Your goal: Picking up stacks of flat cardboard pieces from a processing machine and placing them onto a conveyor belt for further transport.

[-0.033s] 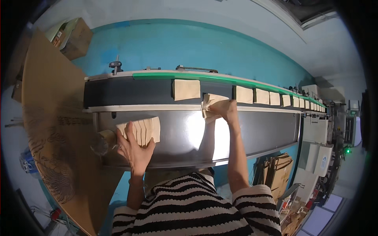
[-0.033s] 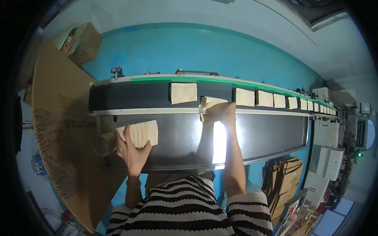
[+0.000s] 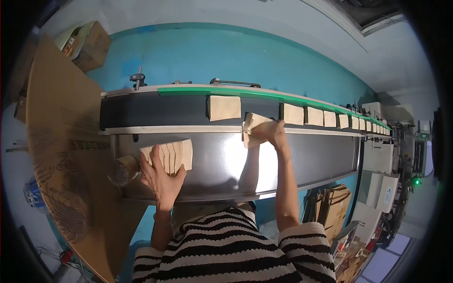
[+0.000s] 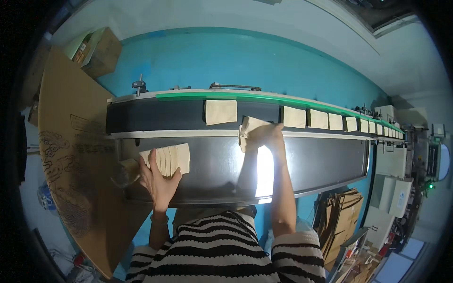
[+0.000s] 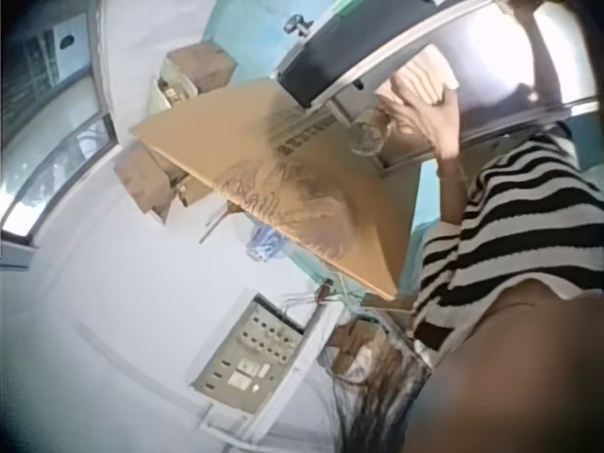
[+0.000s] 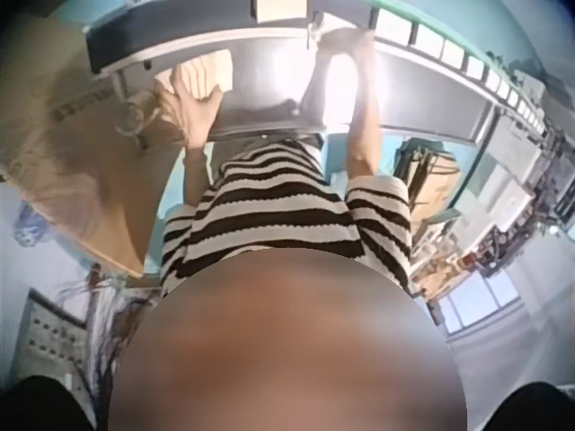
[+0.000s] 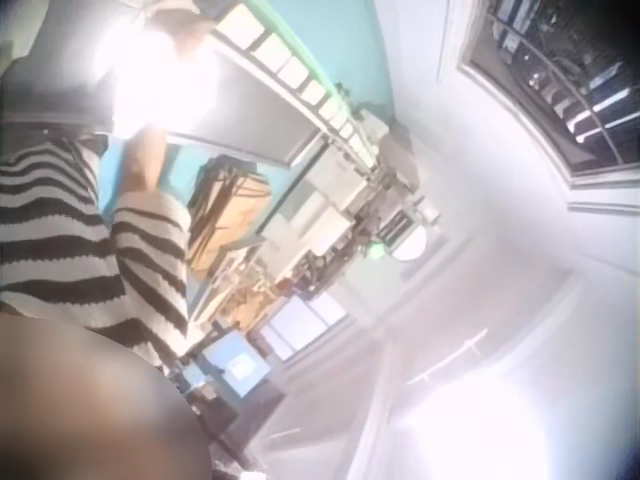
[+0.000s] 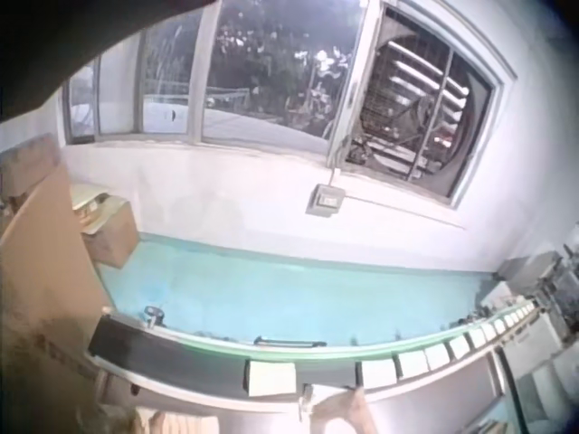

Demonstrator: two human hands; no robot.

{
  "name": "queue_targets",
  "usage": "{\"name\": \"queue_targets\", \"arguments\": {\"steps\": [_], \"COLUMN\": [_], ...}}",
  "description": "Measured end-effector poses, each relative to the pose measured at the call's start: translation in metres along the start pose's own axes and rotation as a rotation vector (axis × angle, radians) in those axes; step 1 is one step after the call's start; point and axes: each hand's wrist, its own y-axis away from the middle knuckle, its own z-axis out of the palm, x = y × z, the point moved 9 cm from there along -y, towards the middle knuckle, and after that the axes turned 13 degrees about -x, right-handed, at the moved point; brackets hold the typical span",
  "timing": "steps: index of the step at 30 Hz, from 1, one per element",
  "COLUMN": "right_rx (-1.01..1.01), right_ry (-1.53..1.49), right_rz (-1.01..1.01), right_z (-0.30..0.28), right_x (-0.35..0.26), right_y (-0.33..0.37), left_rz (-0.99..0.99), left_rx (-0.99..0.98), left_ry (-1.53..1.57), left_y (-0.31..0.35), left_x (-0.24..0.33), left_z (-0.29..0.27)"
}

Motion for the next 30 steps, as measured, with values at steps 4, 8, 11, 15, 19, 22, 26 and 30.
{"name": "queue_targets", "arguments": {"steps": [4,8,11,15,19,22,26,30], "right_rx": [0.092,0.119,0.141,0.112,0.088,-0.054,0.131,0.366], "right_ry": [-0.321,-0.501,-0.732,-0.733,-0.510,-0.798,-0.648,-0.486], "right_rz": [0.049,-0.122,-0.336,-0.308,-0.317,-0.316,-0.186,-0.104], "right_z": [-0.025,0.009,0.048,0.070,0.084,0.086,0.015,0.005], "right_x": [-0.053,-0.087,-0.104,-0.096,-0.091,-0.105,-0.133,-0.094], "right_y": [0.053,0.095,0.111,0.109,0.086,0.076,0.007,0.012], "left_rz": [0.004,0.052,0.074,0.192,0.186,0.145,0.055,0.067], "left_rx": [-0.003,0.017,0.030,0.060,0.037,0.001,0.016,0.032], "left_ry": [0.054,-0.010,-0.038,-0.024,0.019,0.039,-0.043,-0.027], "left_y": [-0.004,-0.009,-0.016,-0.011,-0.009,0.005,-0.004,0.000], "left_x": [0.010,0.030,0.042,0.061,0.066,0.053,0.048,0.061], "left_z": [0.022,0.040,0.048,0.057,0.066,0.070,0.047,0.037]}}
